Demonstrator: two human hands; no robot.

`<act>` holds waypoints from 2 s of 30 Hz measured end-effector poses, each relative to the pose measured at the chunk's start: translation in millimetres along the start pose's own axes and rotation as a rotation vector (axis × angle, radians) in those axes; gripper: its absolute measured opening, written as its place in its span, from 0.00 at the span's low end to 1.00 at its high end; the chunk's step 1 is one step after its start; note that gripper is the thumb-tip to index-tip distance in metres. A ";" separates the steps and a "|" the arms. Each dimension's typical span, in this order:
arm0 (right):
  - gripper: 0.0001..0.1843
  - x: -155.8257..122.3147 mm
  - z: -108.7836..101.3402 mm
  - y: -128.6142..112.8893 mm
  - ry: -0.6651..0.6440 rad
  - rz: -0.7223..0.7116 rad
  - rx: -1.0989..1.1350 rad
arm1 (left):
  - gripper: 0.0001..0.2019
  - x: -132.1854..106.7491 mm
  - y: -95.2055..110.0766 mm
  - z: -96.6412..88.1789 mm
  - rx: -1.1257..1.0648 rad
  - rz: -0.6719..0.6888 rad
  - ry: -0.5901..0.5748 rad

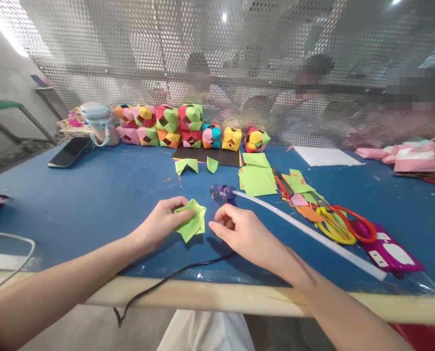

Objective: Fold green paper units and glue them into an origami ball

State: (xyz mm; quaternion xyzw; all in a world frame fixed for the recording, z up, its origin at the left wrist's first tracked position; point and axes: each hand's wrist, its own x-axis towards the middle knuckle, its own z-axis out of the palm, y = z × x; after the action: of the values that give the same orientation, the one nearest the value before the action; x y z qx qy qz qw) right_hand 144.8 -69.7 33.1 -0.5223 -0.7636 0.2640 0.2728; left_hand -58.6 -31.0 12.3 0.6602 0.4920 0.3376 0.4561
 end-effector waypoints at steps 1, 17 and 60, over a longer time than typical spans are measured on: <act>0.08 2.3 7.8 -2.0 0.073 -0.011 0.051 | 0.09 -1.9 1.5 2.7 0.006 0.006 -0.018; 0.07 14.1 36.1 6.3 0.079 0.045 0.467 | 0.08 -4.1 -3.8 9.6 -0.097 -0.037 -0.074; 0.15 13.7 36.3 8.2 0.077 0.012 0.482 | 0.03 1.1 -6.9 0.7 -0.004 0.062 0.097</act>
State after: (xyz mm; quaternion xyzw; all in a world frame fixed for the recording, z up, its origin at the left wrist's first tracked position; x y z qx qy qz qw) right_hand 120.8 -58.5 3.6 -0.4565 -0.6645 0.4199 0.4168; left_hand -60.1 -29.4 5.6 0.6570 0.4922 0.3844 0.4224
